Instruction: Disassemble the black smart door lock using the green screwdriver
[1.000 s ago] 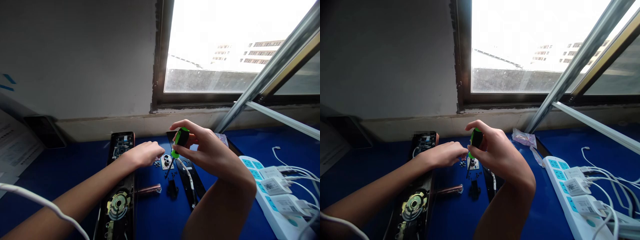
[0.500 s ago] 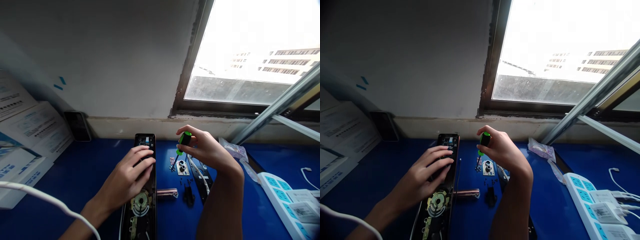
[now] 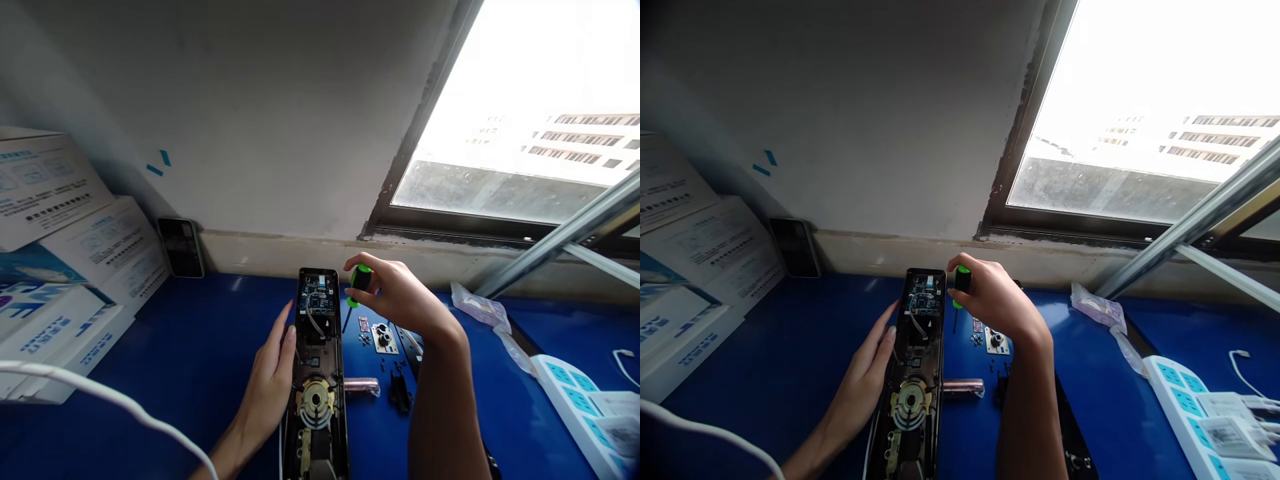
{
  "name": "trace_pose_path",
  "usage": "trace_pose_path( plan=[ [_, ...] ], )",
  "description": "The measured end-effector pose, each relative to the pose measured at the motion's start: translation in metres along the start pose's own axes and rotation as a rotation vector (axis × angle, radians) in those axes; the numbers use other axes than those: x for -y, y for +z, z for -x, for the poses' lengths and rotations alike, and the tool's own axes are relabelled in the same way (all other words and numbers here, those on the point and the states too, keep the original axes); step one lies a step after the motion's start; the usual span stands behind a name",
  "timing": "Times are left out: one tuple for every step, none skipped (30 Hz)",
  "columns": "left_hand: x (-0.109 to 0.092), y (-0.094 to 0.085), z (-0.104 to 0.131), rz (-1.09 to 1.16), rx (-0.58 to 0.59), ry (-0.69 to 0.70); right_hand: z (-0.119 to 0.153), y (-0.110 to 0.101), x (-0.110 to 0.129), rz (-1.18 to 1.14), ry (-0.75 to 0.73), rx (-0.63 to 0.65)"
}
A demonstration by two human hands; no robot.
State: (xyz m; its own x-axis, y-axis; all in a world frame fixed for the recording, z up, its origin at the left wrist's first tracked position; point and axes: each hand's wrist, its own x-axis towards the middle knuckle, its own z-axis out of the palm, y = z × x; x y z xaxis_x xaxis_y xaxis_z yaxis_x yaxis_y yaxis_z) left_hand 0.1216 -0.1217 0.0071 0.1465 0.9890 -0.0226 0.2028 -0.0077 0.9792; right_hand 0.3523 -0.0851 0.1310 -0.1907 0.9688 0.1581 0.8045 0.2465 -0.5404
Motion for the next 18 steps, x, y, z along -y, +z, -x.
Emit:
trace_pose_path(
  plan=[
    [0.001, 0.002, 0.000, 0.029, 0.005, 0.021, -0.001, 0.001, 0.001, 0.012, -0.005, -0.002],
    [0.001, 0.003, 0.000, 0.055, 0.009, 0.041, -0.002, 0.001, 0.001, 0.022, -0.008, -0.005],
    [0.001, 0.005, 0.000, 0.077, 0.014, 0.057, -0.002, 0.002, 0.001, 0.031, -0.011, -0.008],
    [0.000, 0.006, 0.000, 0.095, 0.019, 0.070, -0.003, 0.002, 0.002, 0.039, -0.013, -0.012],
    [0.001, 0.008, 0.000, 0.110, 0.023, 0.079, -0.003, 0.003, 0.002, 0.047, -0.014, -0.015],
    [0.001, 0.009, 0.000, 0.122, 0.025, 0.082, -0.003, 0.003, 0.002, 0.053, -0.017, -0.018],
    [0.002, 0.010, 0.001, 0.130, 0.022, 0.081, -0.004, 0.004, 0.002, 0.059, -0.019, -0.021],
    [0.004, 0.011, 0.001, 0.133, 0.011, 0.080, -0.004, 0.004, 0.002, 0.064, -0.021, -0.024],
    [0.005, 0.013, 0.001, 0.132, -0.006, 0.079, -0.004, 0.005, 0.002, 0.069, -0.023, -0.026],
    [0.007, 0.014, 0.001, 0.127, -0.024, 0.078, -0.005, 0.005, 0.003, 0.072, -0.025, -0.027],
    [0.009, 0.015, 0.001, 0.121, -0.043, 0.081, -0.005, 0.006, 0.003, 0.073, -0.025, -0.026],
    [0.011, 0.015, 0.000, 0.113, -0.062, 0.086, -0.005, 0.007, 0.003, 0.074, -0.026, -0.023],
    [0.012, 0.015, -0.002, 0.105, -0.079, 0.093, -0.005, 0.007, 0.003, 0.074, -0.026, -0.020],
    [0.012, 0.015, -0.004, 0.097, -0.095, 0.100, -0.005, 0.008, 0.003, 0.074, -0.026, -0.017],
    [0.012, 0.014, -0.008, 0.088, -0.112, 0.108, -0.005, 0.008, 0.003, 0.075, -0.025, -0.016],
    [0.011, 0.013, -0.011, 0.078, -0.129, 0.118, -0.005, 0.008, 0.002, 0.076, -0.025, -0.016],
    [0.010, 0.011, -0.016, 0.066, -0.142, 0.126, -0.005, 0.008, 0.002, 0.077, -0.025, -0.017],
    [0.009, 0.009, -0.020, 0.053, -0.150, 0.132, -0.005, 0.008, 0.002, 0.078, -0.025, -0.019]
  ],
)
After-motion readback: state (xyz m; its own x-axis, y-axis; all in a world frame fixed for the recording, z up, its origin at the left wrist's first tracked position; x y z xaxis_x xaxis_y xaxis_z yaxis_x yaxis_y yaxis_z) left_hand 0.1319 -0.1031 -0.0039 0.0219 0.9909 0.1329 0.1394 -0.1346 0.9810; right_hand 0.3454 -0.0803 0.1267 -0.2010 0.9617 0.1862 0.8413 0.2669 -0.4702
